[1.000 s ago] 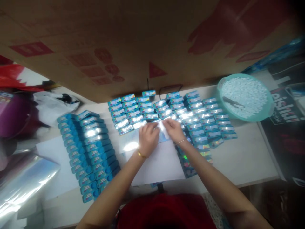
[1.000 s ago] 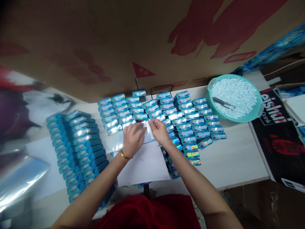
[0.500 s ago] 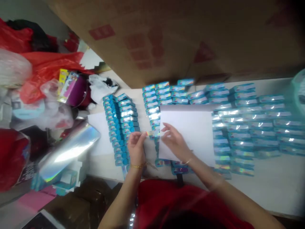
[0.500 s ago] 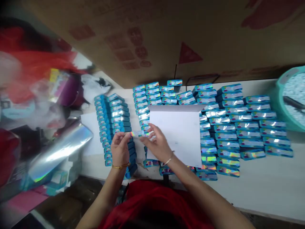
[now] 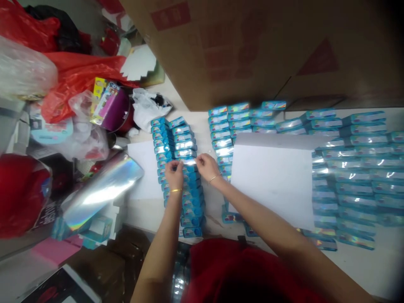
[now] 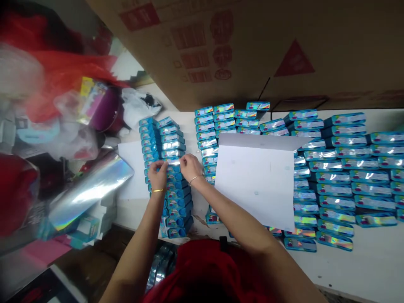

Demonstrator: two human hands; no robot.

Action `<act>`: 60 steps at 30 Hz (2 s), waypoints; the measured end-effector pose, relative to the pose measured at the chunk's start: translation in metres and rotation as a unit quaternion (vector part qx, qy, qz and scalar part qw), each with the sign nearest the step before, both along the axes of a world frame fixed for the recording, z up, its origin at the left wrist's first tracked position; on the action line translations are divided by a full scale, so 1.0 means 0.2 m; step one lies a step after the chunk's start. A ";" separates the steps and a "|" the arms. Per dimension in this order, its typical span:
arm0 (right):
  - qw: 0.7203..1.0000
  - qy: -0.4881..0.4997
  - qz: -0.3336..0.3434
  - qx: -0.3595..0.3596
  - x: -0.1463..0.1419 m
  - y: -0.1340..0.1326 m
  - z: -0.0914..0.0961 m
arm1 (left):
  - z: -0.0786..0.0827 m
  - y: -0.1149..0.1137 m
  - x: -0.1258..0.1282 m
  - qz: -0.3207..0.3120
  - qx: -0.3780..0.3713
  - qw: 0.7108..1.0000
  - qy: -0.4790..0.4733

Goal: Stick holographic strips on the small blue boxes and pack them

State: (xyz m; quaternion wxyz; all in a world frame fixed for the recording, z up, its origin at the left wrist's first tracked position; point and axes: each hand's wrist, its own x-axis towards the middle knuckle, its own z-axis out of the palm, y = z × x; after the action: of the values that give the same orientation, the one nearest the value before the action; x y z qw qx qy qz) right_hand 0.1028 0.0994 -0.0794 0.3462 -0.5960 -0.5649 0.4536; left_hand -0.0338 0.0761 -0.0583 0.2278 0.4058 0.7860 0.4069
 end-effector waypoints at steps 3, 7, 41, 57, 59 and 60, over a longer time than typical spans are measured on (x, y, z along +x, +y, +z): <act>0.998 -0.047 0.033 -0.010 -0.04 0.05 -0.04 | -0.06 0.04 -0.05 -0.028 0.000 0.998 0.057; 0.994 -0.086 0.062 -0.027 -0.04 0.07 -0.07 | -0.09 0.05 -0.06 -0.039 -0.020 0.994 0.103; 0.911 -0.340 -0.205 0.115 1.32 0.06 0.37 | 0.26 0.70 1.07 -0.456 0.082 0.885 0.047; 0.977 0.003 -0.215 -0.008 1.53 -0.40 0.15 | 0.11 0.18 1.33 -0.632 0.007 0.749 0.201; 0.979 0.059 -0.194 -0.013 1.49 -0.36 0.20 | 0.15 0.18 1.31 -0.620 0.054 0.754 0.209; 0.978 0.069 -0.195 -0.007 1.47 -0.34 0.22 | 0.17 0.18 1.31 -0.613 0.081 0.756 0.215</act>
State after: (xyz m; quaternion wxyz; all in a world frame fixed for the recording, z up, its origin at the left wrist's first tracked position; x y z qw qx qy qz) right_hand 0.3971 0.0313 -0.0357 0.4619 -0.6644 -0.4093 0.4215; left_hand 0.2283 0.1130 -0.0235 0.2195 0.8948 0.3611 0.1438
